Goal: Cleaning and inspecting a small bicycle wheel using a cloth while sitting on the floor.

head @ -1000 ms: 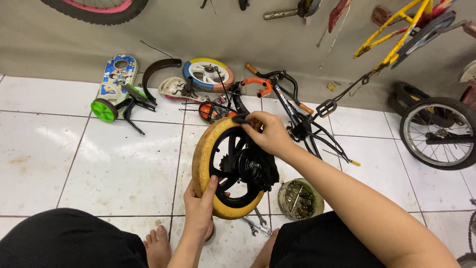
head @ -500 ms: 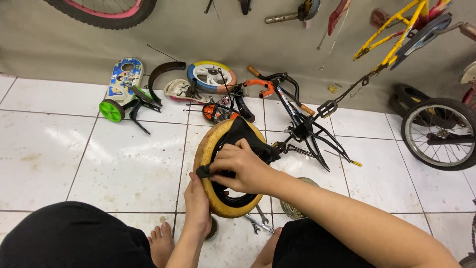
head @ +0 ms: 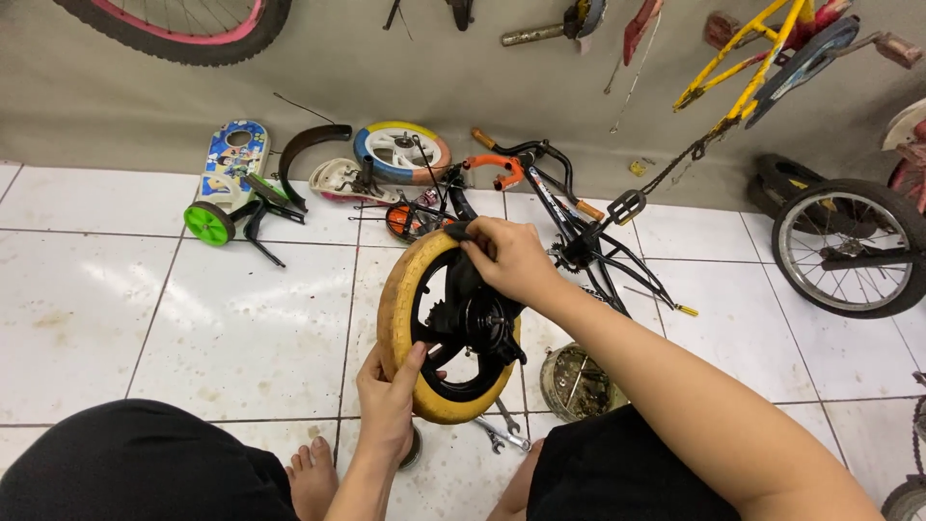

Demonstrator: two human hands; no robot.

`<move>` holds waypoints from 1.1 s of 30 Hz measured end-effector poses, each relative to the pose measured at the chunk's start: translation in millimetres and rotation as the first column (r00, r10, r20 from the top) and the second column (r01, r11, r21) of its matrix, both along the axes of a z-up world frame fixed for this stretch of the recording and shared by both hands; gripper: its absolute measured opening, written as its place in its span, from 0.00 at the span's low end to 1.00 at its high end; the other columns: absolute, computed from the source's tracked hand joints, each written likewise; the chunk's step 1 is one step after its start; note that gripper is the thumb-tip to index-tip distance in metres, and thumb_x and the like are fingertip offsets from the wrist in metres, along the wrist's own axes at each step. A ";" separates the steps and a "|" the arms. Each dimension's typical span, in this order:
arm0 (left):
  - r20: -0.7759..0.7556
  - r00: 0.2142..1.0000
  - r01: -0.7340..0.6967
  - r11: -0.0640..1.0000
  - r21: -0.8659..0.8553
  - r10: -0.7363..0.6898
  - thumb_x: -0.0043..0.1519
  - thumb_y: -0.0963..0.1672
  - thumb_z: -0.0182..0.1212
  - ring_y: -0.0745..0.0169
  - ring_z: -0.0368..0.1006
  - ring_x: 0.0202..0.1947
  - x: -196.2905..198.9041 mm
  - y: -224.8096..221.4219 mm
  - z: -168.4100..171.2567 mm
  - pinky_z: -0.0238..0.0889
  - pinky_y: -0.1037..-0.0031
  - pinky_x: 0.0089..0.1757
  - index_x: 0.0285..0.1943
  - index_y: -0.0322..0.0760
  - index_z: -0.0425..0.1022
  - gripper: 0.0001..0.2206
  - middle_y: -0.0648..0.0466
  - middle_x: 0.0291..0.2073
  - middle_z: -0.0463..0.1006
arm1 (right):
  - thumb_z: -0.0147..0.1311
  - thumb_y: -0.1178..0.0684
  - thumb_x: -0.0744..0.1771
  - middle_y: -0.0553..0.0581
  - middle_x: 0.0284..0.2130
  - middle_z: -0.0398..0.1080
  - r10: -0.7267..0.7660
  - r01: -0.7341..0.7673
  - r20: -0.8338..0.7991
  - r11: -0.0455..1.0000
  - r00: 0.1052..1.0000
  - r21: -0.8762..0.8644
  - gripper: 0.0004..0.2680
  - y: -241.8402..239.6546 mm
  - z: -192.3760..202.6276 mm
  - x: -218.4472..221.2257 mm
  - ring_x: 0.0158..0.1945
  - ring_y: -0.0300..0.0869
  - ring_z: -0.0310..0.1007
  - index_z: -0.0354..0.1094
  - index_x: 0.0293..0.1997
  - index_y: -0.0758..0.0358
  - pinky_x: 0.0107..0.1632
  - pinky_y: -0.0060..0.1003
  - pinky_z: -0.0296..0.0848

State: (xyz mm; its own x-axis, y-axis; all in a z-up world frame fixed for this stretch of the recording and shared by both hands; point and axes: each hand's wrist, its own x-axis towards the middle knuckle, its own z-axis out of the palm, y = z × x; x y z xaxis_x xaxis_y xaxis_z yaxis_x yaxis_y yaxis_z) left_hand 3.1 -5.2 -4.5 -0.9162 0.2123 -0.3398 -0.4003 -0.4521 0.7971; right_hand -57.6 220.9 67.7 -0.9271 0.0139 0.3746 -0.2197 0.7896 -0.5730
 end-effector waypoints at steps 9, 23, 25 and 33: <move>0.000 1.000 0.016 1.000 -0.011 -0.016 0.61 0.47 0.61 0.57 0.72 0.33 -0.8 -1.4 -15.2 0.74 0.66 0.35 0.52 0.21 0.73 0.20 0.42 0.37 0.77 | 0.57 0.55 0.66 0.52 0.27 0.70 0.370 -0.367 -0.016 0.927 0.929 0.079 0.04 -57.9 23.5 32.9 0.32 0.45 0.67 0.66 0.33 0.60 0.41 0.38 0.62; -0.089 0.996 0.011 0.998 0.067 -0.005 0.54 0.34 0.63 0.55 0.76 0.29 -1.4 -5.9 -6.2 0.74 0.70 0.33 0.53 0.22 0.74 0.17 0.41 0.35 0.80 | 0.50 0.50 0.68 0.47 0.24 0.76 -0.151 0.100 0.150 0.947 0.977 0.304 0.05 -0.5 0.5 3.6 0.25 0.46 0.71 0.71 0.37 0.55 0.46 0.41 0.57; -0.105 0.994 0.010 0.997 0.071 -0.003 0.54 0.34 0.63 0.55 0.77 0.29 -2.9 -7.5 -8.5 0.74 0.70 0.33 0.53 0.22 0.73 0.17 0.41 0.35 0.80 | 0.49 0.48 0.68 0.47 0.22 0.75 -0.232 0.147 0.213 0.924 0.949 0.353 0.07 15.2 -10.8 0.0 0.25 0.49 0.71 0.72 0.35 0.55 0.46 0.42 0.58; 0.029 0.993 -0.118 0.976 0.184 0.114 0.57 0.35 0.58 0.55 0.73 0.36 -5.9 -7.5 0.6 0.67 0.67 0.44 0.58 0.26 0.71 0.18 0.45 0.41 0.77 | 0.43 0.52 0.72 0.53 0.39 0.71 -0.067 0.108 0.085 0.688 0.994 -0.718 0.06 48.9 15.4 -4.1 0.39 0.36 0.73 0.63 0.49 0.62 0.47 0.34 0.77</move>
